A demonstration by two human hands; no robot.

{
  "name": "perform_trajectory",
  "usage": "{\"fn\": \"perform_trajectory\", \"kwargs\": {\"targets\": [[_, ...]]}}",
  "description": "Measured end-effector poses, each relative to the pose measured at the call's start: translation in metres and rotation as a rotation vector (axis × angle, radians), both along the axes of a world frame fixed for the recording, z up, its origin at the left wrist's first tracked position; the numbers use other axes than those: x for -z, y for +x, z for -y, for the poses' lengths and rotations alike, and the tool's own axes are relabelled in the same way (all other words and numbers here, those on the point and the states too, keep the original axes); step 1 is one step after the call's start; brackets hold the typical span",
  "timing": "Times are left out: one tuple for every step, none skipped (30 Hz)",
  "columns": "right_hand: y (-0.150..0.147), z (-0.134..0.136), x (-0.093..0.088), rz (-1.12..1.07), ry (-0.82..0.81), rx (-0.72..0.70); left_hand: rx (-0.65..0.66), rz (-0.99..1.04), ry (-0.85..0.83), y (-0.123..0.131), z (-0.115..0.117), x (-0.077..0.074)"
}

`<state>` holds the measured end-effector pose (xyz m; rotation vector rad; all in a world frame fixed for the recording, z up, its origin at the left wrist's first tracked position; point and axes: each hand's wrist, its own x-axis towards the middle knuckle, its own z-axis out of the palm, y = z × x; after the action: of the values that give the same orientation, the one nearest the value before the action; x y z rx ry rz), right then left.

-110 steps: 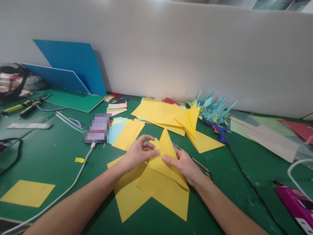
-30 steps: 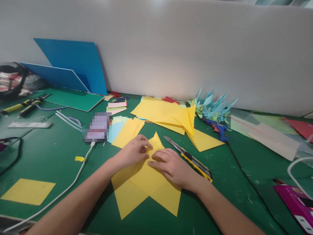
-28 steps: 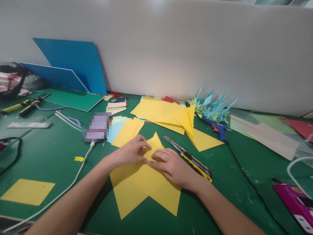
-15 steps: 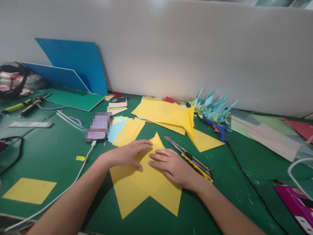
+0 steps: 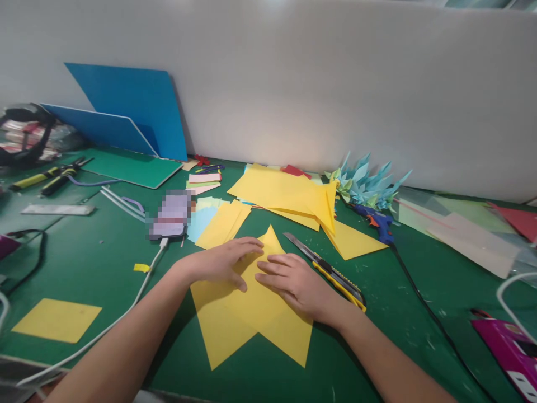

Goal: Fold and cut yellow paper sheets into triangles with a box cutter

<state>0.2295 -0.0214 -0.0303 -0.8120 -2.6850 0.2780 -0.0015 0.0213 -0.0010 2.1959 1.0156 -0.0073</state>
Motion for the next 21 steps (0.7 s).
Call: {"fn": "perform_trajectory", "kwargs": {"targets": [[-0.0001, -0.0001, 0.0, -0.001, 0.005, 0.0, 0.009, 0.001, 0.011, 0.0004, 0.0003, -0.0009], [-0.0001, -0.0002, 0.0001, -0.002, 0.007, 0.001, 0.016, 0.001, 0.02, 0.0009, 0.0006, -0.002], [-0.0002, -0.0003, 0.0003, -0.003, 0.007, 0.001, 0.018, -0.001, 0.024, 0.0014, 0.0009, -0.0032], [-0.0002, -0.0004, 0.0004, -0.004, 0.005, 0.002, 0.017, -0.006, 0.024, 0.0018, 0.0011, -0.0043], [-0.0001, -0.0004, 0.0005, -0.003, 0.001, 0.003, 0.014, -0.013, 0.019, 0.0021, 0.0013, -0.0052], [-0.0001, -0.0004, 0.0005, 0.0, -0.004, 0.005, 0.01, -0.022, 0.013, 0.0022, 0.0013, -0.0057], [-0.0001, -0.0003, 0.0004, 0.004, -0.009, 0.007, 0.006, -0.029, 0.009, 0.0021, 0.0012, -0.0058], [-0.0001, -0.0001, 0.0002, 0.007, -0.012, 0.008, 0.007, -0.034, 0.006, 0.0019, 0.001, -0.0054], [-0.0002, 0.0, -0.0001, 0.006, -0.012, 0.008, 0.012, -0.034, 0.008, 0.0015, 0.0006, -0.0048], [-0.0003, 0.0002, -0.0003, 0.005, -0.012, 0.006, 0.018, -0.03, 0.014, 0.001, 0.0003, -0.0039], [-0.0005, 0.0003, -0.0005, 0.002, -0.011, 0.003, 0.026, -0.023, 0.022, 0.0005, 0.0, -0.0031], [-0.0006, 0.0004, -0.0007, 0.0, -0.009, 0.0, 0.034, -0.013, 0.03, 0.0001, -0.0003, -0.0024], [-0.0007, 0.0004, -0.0007, -0.003, -0.009, -0.001, 0.041, -0.004, 0.036, -0.0002, -0.0005, -0.0019], [-0.0008, 0.0004, -0.0007, -0.003, -0.009, -0.001, 0.044, 0.003, 0.04, -0.0003, -0.0006, -0.0017], [-0.0009, 0.0003, -0.0006, -0.001, -0.01, 0.0, 0.042, 0.006, 0.037, -0.0002, -0.0006, -0.0017], [-0.001, 0.0002, -0.0006, 0.003, -0.012, 0.002, 0.036, 0.003, 0.027, 0.0, -0.0006, -0.0019], [-0.001, 0.0001, -0.0007, 0.006, -0.015, 0.004, 0.027, -0.003, 0.014, 0.0002, -0.0006, -0.0022], [-0.001, 0.0, -0.0008, 0.008, -0.018, 0.005, 0.017, -0.008, 0.001, 0.0005, -0.0005, -0.0025], [-0.001, 0.0, -0.0009, 0.008, -0.021, 0.006, 0.009, -0.012, -0.01, 0.0007, -0.0005, -0.0026], [-0.0011, 0.0, -0.0011, 0.008, -0.024, 0.006, 0.004, -0.014, -0.015, 0.0007, -0.0005, -0.0026], [-0.0011, 0.0001, -0.0013, 0.007, -0.026, 0.007, 0.004, -0.012, -0.014, 0.0007, -0.0005, -0.0023]]}}
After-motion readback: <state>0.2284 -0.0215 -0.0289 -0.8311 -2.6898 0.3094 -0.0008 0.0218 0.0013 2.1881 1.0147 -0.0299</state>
